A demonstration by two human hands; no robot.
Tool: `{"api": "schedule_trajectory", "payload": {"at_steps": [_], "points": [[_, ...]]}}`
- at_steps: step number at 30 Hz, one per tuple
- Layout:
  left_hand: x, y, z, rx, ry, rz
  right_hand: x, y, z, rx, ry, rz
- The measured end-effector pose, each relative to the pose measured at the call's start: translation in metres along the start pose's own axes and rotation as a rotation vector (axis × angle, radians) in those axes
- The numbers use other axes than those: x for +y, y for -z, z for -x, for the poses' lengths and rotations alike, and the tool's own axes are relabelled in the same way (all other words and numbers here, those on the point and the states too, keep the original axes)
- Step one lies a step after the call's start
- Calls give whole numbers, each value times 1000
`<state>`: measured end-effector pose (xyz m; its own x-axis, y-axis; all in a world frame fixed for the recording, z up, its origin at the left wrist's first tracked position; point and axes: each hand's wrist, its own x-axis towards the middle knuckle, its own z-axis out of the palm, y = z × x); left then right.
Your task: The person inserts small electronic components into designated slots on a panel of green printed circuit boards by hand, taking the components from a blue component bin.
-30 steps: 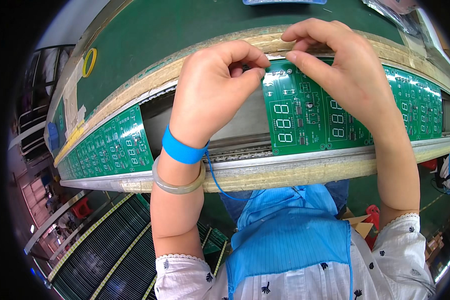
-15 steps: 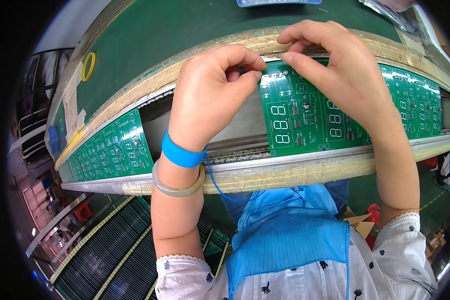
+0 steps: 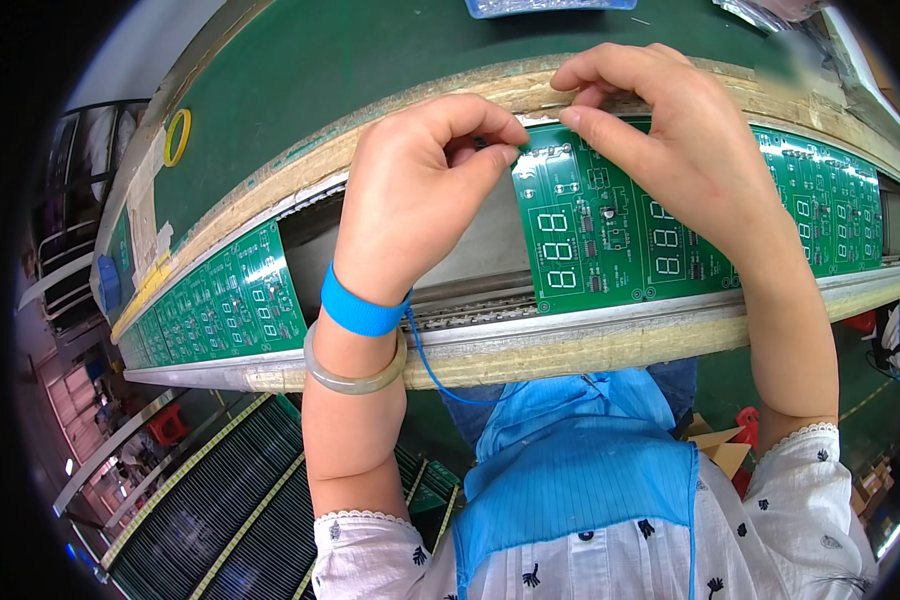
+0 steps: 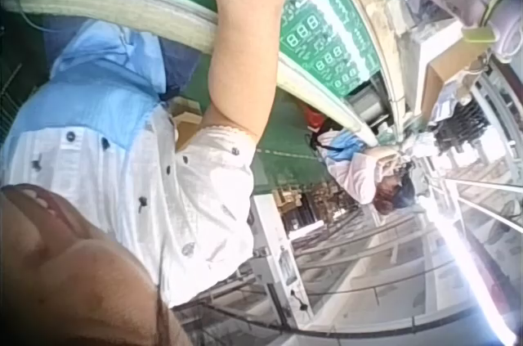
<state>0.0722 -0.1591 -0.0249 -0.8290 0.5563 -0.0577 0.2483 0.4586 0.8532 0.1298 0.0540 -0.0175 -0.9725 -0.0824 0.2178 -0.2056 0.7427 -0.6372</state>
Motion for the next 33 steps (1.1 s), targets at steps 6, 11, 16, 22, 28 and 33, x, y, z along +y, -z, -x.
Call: {"api": "schedule_trajectory", "payload": {"at_steps": [6,11,16,22,28,33], "points": [[-2,-2,0,14,-16,-41,2,-3,-1,3,7,4],[8,-1,-1,46,-122,-150,4,0,-3,30,22,35],[-3,-11,-4,41,-226,-191,22,-18,-1,86,74,148],[-7,-1,1,50,-143,-180,11,-19,-8,88,30,109],[-12,-5,0,15,-233,-131,21,-14,0,153,54,72],[-7,1,2,18,-262,-197,21,-13,2,212,98,27]]}}
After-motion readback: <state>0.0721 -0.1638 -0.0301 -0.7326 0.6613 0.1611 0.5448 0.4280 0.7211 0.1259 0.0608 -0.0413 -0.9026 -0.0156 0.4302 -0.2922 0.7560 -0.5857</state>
